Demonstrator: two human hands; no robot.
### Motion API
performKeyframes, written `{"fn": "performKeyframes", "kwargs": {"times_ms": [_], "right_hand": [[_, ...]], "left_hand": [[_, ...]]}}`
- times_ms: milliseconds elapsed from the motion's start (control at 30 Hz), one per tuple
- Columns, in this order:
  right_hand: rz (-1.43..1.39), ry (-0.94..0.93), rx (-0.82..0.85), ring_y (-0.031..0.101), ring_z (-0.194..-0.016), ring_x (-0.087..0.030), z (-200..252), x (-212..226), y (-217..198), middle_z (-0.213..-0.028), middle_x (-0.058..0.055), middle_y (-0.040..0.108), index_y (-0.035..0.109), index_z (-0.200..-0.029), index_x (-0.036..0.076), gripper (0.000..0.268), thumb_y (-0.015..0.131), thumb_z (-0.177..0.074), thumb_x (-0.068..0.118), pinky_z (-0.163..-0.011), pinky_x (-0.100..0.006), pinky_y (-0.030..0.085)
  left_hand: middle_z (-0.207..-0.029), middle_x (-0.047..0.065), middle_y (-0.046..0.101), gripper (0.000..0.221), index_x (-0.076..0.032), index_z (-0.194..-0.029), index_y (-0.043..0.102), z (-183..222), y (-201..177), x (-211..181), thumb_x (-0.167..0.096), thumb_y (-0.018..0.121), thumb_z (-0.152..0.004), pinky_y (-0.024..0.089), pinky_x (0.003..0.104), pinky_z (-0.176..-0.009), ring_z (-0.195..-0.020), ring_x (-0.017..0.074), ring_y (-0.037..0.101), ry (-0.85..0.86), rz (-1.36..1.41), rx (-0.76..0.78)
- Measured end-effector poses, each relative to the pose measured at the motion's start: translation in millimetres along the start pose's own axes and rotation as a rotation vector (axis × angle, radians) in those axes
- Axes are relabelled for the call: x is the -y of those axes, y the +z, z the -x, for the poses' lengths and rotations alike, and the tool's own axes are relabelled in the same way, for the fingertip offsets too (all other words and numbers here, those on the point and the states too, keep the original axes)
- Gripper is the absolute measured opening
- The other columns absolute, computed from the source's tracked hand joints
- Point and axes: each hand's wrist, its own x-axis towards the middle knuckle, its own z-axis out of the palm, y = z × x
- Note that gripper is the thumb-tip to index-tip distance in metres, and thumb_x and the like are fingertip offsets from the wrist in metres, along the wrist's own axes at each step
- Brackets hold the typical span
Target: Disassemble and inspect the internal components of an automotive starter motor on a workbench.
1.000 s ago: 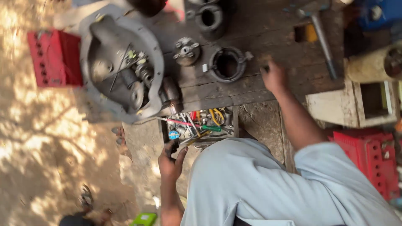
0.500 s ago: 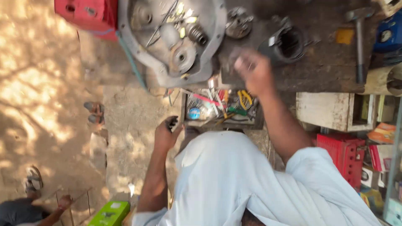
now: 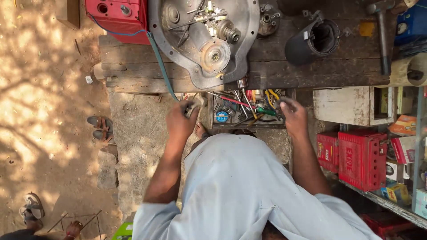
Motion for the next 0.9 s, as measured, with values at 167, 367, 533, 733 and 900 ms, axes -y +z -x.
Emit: {"fn": "performKeyframes", "kwargs": {"times_ms": [167,367,533,733,900], "right_hand": [[0.048,-0.002,-0.103,0.066,-0.1,-0.011,20,-17,-36,-0.111,-0.006,0.073,0.071,-0.123,0.0,0.027,0.071,-0.1,0.014,-0.092,-0.026,0.054],[0.102,0.03,-0.16,0.066,-0.098,-0.012,18,-29,-75,-0.111,-0.005,0.074,0.071,-0.126,0.002,0.032,0.074,-0.098,0.017,-0.088,-0.027,0.054],[0.222,0.052,-0.169,0.064,-0.099,-0.011,18,-83,-96,-0.112,-0.006,0.074,0.072,-0.126,0.001,0.035,0.077,-0.097,0.019,-0.09,-0.026,0.051],[0.298,0.204,-0.274,0.067,-0.094,-0.011,64,-56,-85,-0.106,-0.007,0.075,0.071,-0.128,0.002,0.037,0.074,-0.097,0.021,-0.084,-0.027,0.053],[0.217,0.233,-0.425,0.064,-0.092,-0.009,115,-56,-50,-0.105,-0.005,0.073,0.069,-0.129,0.0,0.036,0.073,-0.099,0.019,-0.083,-0.024,0.052]], "left_hand": [[-0.1,0.014,0.069,0.026,-0.009,-0.104,0.069,-82,10,-54,-0.023,0.084,-0.088,0.053,0.045,-0.086,-0.095,0.0352,0.067,0.325,0.121,-0.141],[-0.106,0.018,0.071,0.029,-0.002,-0.109,0.07,-187,18,-62,-0.022,0.08,-0.091,0.056,0.047,-0.09,-0.1,0.0378,0.069,0.448,0.082,-0.191],[-0.099,0.026,0.07,0.058,0.007,-0.103,0.07,-285,71,-28,-0.047,0.083,-0.089,0.053,0.051,-0.082,-0.093,0.0428,0.068,0.319,-0.509,-0.039],[-0.107,0.025,0.071,0.055,0.001,-0.101,0.073,-350,113,-56,-0.05,0.081,-0.082,0.053,0.049,-0.089,-0.102,0.0418,0.067,0.142,-0.507,0.214],[-0.111,0.024,0.073,0.03,-0.002,-0.102,0.076,-411,184,11,-0.029,0.076,-0.089,0.055,0.048,-0.094,-0.107,0.0422,0.069,0.256,-0.524,0.359]]}}
